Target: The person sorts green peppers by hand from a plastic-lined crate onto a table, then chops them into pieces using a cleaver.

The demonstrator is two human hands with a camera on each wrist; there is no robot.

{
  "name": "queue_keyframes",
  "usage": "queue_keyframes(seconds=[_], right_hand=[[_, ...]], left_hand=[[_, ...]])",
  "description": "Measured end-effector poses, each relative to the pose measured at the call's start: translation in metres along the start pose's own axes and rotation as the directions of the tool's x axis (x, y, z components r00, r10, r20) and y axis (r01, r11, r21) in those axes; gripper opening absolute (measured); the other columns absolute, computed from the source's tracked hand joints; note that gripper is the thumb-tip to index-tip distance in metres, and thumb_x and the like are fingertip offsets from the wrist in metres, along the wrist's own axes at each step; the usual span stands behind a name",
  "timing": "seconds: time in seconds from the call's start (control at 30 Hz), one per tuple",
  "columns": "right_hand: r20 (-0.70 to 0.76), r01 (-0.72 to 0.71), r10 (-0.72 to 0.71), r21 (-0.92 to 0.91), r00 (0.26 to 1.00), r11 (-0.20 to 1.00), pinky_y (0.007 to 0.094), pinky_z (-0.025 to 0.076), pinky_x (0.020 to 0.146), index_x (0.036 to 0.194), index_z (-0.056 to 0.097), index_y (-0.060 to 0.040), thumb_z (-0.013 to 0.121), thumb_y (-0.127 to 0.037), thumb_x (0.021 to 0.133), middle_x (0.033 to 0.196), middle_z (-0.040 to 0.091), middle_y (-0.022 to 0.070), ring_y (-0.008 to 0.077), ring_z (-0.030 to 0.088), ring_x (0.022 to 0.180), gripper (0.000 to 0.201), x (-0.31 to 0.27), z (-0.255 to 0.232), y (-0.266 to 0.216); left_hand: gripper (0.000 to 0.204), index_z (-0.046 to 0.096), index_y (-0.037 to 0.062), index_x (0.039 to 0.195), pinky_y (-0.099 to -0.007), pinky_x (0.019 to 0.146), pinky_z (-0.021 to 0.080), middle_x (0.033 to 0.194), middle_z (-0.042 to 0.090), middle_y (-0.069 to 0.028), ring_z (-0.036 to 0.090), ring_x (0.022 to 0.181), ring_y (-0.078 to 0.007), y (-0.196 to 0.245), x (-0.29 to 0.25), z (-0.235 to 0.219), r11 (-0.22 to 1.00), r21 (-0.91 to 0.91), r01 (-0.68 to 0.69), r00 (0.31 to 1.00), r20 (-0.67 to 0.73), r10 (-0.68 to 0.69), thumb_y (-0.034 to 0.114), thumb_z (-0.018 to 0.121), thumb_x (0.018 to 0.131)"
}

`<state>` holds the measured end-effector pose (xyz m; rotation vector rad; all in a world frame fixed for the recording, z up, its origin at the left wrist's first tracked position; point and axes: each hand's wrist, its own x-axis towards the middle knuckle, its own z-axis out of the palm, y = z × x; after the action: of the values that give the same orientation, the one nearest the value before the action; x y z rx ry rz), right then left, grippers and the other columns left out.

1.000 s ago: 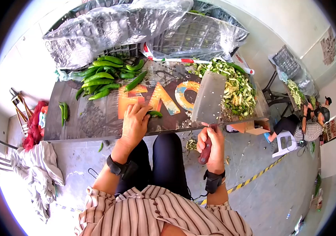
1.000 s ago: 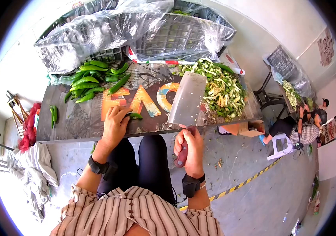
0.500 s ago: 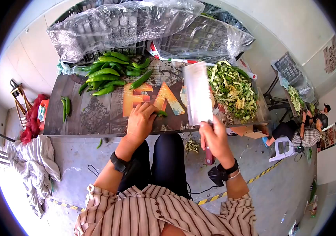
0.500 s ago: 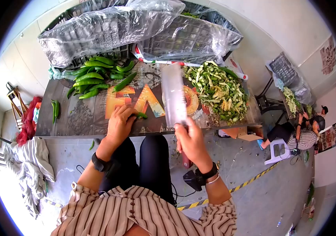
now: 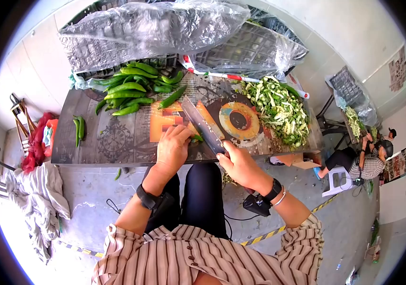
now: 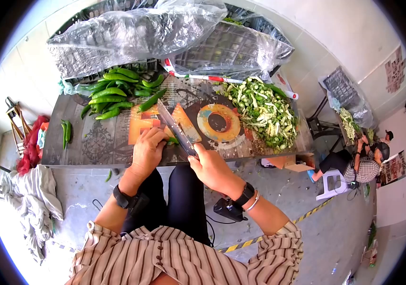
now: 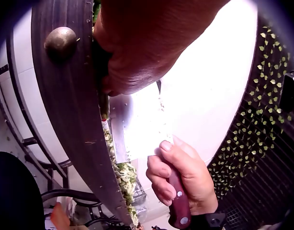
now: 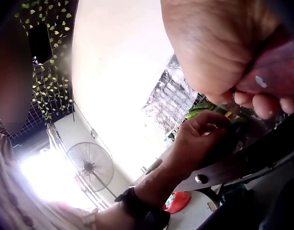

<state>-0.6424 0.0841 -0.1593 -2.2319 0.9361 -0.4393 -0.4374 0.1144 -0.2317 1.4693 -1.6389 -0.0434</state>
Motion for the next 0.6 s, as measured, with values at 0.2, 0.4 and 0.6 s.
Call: queue_keyframes(seconds=[0.2, 0.4, 0.6], right_hand=[[0.028, 0.006, -0.005, -0.028, 1.0, 1.0, 0.0484, 0.042, 0.054, 0.1, 0.046, 0.0031, 0.055, -0.014, 0.091, 0.064, 0.057, 0.0247, 0.0439, 0.057, 0.063, 0.022, 0.0, -0.0023, 0.0007], [0.041, 0.011, -0.01, -0.041, 0.999, 0.999, 0.0484, 0.042, 0.055, 0.101, 0.045, 0.0035, 0.055, -0.014, 0.091, 0.064, 0.057, 0.0243, 0.0434, 0.057, 0.064, 0.023, 0.0017, -0.0038, 0.0003], [0.031, -0.032, 0.032, -0.007, 0.999, 0.999, 0.0467, 0.041, 0.053, 0.1, 0.047, 0.004, 0.056, -0.014, 0.091, 0.063, 0.056, 0.0245, 0.043, 0.057, 0.062, 0.022, -0.0009, -0.0094, -0.0036]], left_hand=[[0.01, 0.062, 0.0083, 0.081, -0.0374, 0.073, 0.045, 0.083, 0.058, -0.0033, 0.055, 0.081, -0.0264, 0.0021, 0.0012, -0.0017, 1.0, 0.001, -0.02, 1.0, -0.021, 0.02, 0.001, 0.063, 0.075], [0.011, 0.062, 0.0085, 0.083, -0.037, 0.073, 0.045, 0.084, 0.058, -0.0031, 0.055, 0.081, -0.0264, 0.0018, 0.0013, -0.0019, 1.0, 0.01, -0.018, 1.0, -0.006, 0.018, 0.001, 0.062, 0.075], [0.016, 0.063, 0.0102, 0.089, -0.0377, 0.073, 0.044, 0.085, 0.056, -0.0032, 0.055, 0.082, -0.0266, 0.0047, 0.0013, -0.0034, 1.0, 0.023, -0.017, 1.0, 0.002, 0.017, 0.001, 0.06, 0.077]])
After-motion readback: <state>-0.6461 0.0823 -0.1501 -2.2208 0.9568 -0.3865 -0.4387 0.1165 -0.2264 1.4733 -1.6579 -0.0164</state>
